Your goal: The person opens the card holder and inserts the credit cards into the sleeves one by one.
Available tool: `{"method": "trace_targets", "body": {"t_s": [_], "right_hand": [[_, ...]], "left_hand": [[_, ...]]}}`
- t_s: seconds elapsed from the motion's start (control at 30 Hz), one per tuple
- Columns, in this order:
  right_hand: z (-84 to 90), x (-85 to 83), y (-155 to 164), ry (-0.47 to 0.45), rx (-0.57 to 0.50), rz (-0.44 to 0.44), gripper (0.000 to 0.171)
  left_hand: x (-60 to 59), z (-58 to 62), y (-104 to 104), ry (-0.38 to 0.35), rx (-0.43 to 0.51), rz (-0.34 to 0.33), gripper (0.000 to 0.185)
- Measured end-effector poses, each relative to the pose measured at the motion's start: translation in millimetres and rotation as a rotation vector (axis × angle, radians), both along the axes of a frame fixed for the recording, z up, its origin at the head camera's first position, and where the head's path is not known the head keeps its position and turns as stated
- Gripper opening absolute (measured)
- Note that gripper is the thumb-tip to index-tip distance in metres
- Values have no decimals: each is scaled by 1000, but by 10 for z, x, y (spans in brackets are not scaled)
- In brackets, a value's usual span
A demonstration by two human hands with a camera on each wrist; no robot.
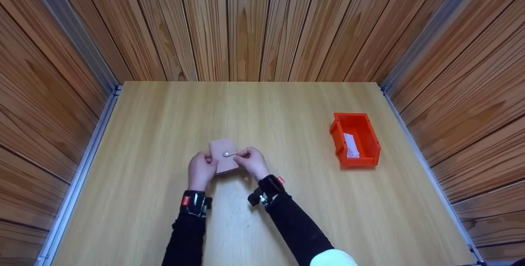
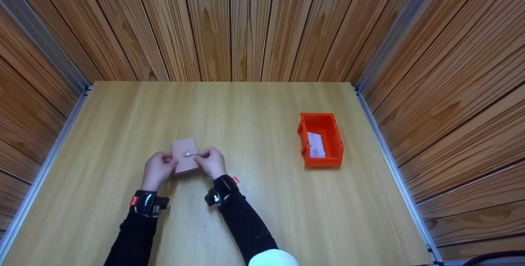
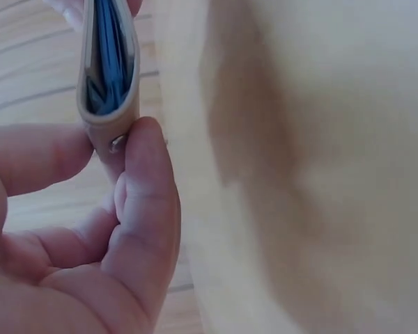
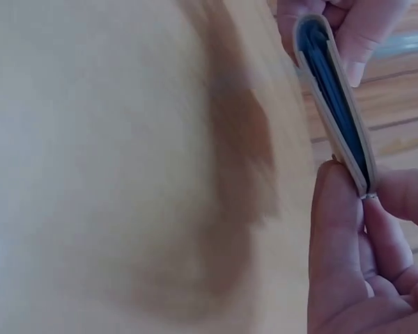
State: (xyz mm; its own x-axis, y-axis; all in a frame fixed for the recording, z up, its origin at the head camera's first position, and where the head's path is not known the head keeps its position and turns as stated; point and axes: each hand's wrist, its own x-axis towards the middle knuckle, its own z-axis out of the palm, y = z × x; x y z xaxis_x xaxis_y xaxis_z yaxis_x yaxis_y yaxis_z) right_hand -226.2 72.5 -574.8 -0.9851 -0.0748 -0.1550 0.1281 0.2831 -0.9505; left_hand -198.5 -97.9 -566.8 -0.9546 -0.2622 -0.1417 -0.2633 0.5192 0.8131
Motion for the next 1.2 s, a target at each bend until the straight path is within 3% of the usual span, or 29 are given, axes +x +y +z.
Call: {"method": "trace_targets", "body": {"t_s": [0.2,0.57,1.2], "right_hand": [[-13,24,246,62,40,-38,12],[-32,103,585,101,119,-81,12],[-129,117,843,4,228,-121,12]], "left_hand": [[-10,-12,276,87,-20,-17,21],[-4,-109,627,233,-139,-121,13],[-77,-179,888,154,-191,-220,16]]}}
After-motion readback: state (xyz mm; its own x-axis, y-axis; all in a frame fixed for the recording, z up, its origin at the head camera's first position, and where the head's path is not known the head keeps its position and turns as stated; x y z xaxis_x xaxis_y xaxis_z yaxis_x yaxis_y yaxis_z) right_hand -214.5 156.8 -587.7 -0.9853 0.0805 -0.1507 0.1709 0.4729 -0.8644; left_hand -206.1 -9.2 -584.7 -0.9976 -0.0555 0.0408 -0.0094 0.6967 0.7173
